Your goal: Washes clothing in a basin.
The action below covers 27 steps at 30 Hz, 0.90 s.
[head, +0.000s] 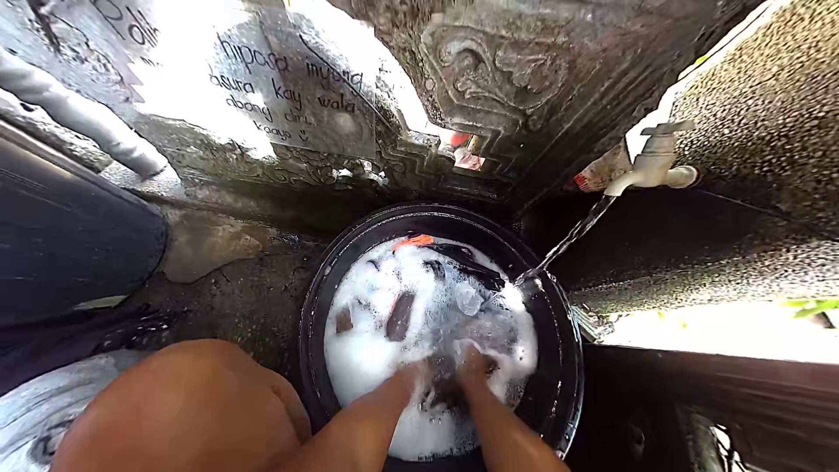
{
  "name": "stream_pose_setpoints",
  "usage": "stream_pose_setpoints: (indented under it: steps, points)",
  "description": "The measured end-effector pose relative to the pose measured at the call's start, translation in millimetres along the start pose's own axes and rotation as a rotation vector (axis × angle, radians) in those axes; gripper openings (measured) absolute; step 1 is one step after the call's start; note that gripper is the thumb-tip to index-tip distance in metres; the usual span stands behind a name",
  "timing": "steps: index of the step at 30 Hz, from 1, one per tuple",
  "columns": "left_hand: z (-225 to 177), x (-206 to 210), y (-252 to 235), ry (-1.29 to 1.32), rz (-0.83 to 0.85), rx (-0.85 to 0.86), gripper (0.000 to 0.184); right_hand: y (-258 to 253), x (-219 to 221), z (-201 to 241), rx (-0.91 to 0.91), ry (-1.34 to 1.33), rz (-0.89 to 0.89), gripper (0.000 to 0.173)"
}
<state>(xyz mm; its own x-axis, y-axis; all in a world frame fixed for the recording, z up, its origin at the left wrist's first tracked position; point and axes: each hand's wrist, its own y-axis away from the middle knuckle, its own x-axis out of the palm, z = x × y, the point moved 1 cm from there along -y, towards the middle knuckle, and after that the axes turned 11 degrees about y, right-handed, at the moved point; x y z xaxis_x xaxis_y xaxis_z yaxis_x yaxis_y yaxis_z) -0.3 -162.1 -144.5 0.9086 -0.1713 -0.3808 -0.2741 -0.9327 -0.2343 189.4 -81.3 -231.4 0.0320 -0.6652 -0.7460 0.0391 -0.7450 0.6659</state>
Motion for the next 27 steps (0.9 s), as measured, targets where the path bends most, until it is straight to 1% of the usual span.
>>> stream_pose_setpoints:
  steps: [1,2,3,4,5,6,7,8,9,10,12,13,14,15,17,18,20,22,23,24,25,27]
  points:
    - [25.8,28.2,9.6,0.072,0.056,-0.178,0.047,9.6,10.2,11.2,0.066,-0.133,-0.195,0.050]
    - [16.4,41.1,1.2,0.101,0.211,-0.631,0.048,17.7,19.3,16.7,0.056,-0.242,-0.221,0.055]
    - [18.2,51.6,-4.1,0.133,0.267,-0.880,0.048,22.4,24.0,17.5,0.002,-0.264,-0.117,0.059]
    - [25.4,57.6,-3.7,0.051,0.351,-0.971,0.047,23.2,19.5,17.4,-0.070,-0.218,0.040,0.060]
    - [23.9,51.6,-13.3,-0.067,0.585,-1.052,0.046,20.5,8.4,19.0,-0.138,-0.152,0.172,0.059]
    - [29.4,44.3,-27.7,-0.169,0.750,-1.071,0.045,11.1,-8.4,23.2,-0.193,-0.058,0.257,0.056]
    - [34.8,33.0,-47.4,-0.212,0.790,-1.055,0.047,-0.8,-34.1,28.9,-0.257,0.043,0.266,0.053]
    - [29.7,18.2,-69.7,-0.216,0.769,-1.028,0.052,-10.5,-63.6,34.5,-0.337,0.135,0.274,0.051]
    - [14.0,2.0,-92.3,-0.196,0.724,-0.992,0.057,-12.5,-94.1,37.8,-0.398,0.177,0.277,0.049]
    - [-4.8,-15.5,-115.3,-0.169,0.659,-0.936,0.060,-2.9,-133.7,43.0,-0.437,0.182,0.261,0.044]
    - [-45.1,-49.6,-152.8,-0.049,0.525,-0.738,0.067,44.3,-223.7,52.7,-0.531,0.167,0.181,0.032]
    - [-69.0,-65.9,-163.4,0.029,0.463,-0.626,0.071,74.2,-262.7,53.8,-0.609,0.159,0.110,0.026]
    - [-95.6,-83.2,-172.2,0.086,0.440,-0.544,0.076,102.5,-296.6,52.7,-0.689,0.158,0.026,0.020]
    - [-124.8,-100.2,-179.8,0.104,0.455,-0.499,0.075,132.3,-327.4,51.6,-0.750,0.172,-0.035,0.016]
    - [-179.6,-130.3,-194.3,0.122,0.496,-0.440,0.069,192.6,-380.7,53.0,-0.814,0.239,-0.128,0.011]
    - [-205.3,-142.5,-198.5,0.124,0.478,-0.383,0.066,215.2,-400.5,53.3,-0.861,0.258,-0.187,0.011]
    - [-247.4,-161.6,-202.7,0.121,0.389,-0.281,0.063,248.7,-428.2,52.7,-0.969,0.233,-0.310,0.012]
    - [-279.3,-179.1,-203.5,0.057,0.267,-0.211,0.059,274.9,-448.3,53.2,-1.040,0.167,-0.426,0.009]
    - [-291.9,-187.6,-202.3,0.010,0.204,-0.191,0.055,287.1,-455.4,53.7,-1.067,0.113,-0.493,0.008]
    - [-302.6,-196.7,-200.1,-0.047,0.136,-0.181,0.051,297.9,-459.1,54.6,-1.087,0.019,-0.578,0.009]
    - [-309.2,-205.6,-197.7,-0.100,0.066,-0.165,0.048,308.3,-460.1,55.2,-1.087,-0.109,-0.657,0.017]
    - [-316.2,-223.9,-189.8,-0.165,-0.050,-0.135,0.044,323.5,-453.9,57.3,-1.038,-0.450,-0.805,0.037]
